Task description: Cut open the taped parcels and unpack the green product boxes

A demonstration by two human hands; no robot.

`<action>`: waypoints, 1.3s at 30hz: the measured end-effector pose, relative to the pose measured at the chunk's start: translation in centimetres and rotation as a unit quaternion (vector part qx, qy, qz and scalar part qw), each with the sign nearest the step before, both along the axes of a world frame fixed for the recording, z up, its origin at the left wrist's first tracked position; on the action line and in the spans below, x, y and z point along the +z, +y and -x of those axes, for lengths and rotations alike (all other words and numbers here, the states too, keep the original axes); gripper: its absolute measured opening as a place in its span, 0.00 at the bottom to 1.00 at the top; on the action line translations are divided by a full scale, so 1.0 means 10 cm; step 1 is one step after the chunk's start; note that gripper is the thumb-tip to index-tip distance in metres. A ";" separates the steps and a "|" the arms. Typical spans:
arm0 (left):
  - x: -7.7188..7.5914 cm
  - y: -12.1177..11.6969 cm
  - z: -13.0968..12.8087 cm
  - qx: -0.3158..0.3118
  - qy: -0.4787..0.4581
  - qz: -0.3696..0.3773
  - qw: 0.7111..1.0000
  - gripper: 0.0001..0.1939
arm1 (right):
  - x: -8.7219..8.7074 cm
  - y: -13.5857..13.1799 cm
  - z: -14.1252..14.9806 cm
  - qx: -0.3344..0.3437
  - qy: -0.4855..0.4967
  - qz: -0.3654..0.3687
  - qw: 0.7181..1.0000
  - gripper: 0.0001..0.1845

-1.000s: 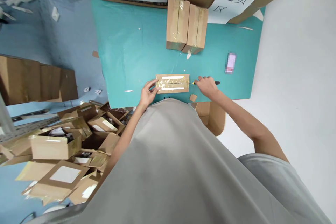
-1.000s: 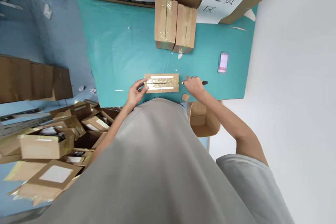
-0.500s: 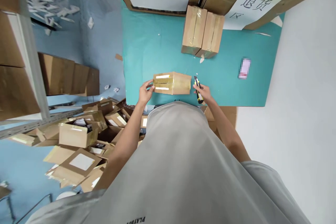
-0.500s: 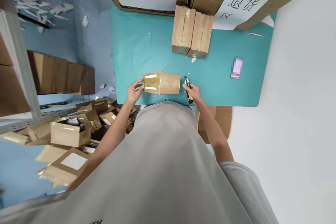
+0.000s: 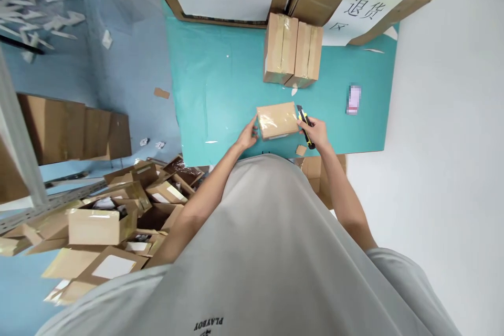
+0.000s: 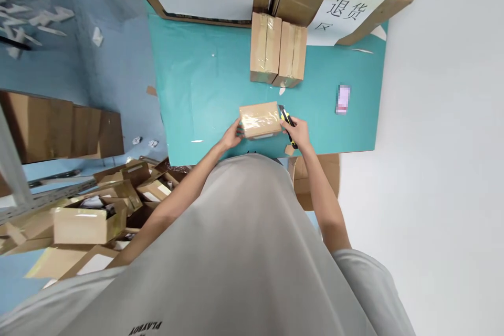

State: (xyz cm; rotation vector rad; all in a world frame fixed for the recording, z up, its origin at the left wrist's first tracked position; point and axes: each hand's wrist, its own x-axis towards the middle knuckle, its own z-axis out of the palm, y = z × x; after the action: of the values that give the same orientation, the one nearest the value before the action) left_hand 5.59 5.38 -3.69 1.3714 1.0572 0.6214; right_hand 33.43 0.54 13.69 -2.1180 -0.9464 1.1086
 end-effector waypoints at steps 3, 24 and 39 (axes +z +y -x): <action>0.16 0.12 0.00 0.006 0.013 0.017 1.000 0.30 | 0.03 -0.09 -0.03 -0.015 -0.044 0.008 0.999 0.26; 0.97 0.78 -0.21 -0.050 -0.002 0.098 0.994 0.18 | 0.69 -0.14 1.43 0.292 -0.318 0.246 0.868 0.32; 1.08 0.67 -0.25 -0.005 0.036 0.127 0.991 0.11 | 0.81 0.06 1.78 0.296 -0.365 0.295 0.832 0.29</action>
State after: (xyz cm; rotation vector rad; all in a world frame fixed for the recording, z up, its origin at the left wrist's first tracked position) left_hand 8.13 12.12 7.15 1.1830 1.1441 0.4154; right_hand 15.59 1.09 21.83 -2.9660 -1.9157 0.9177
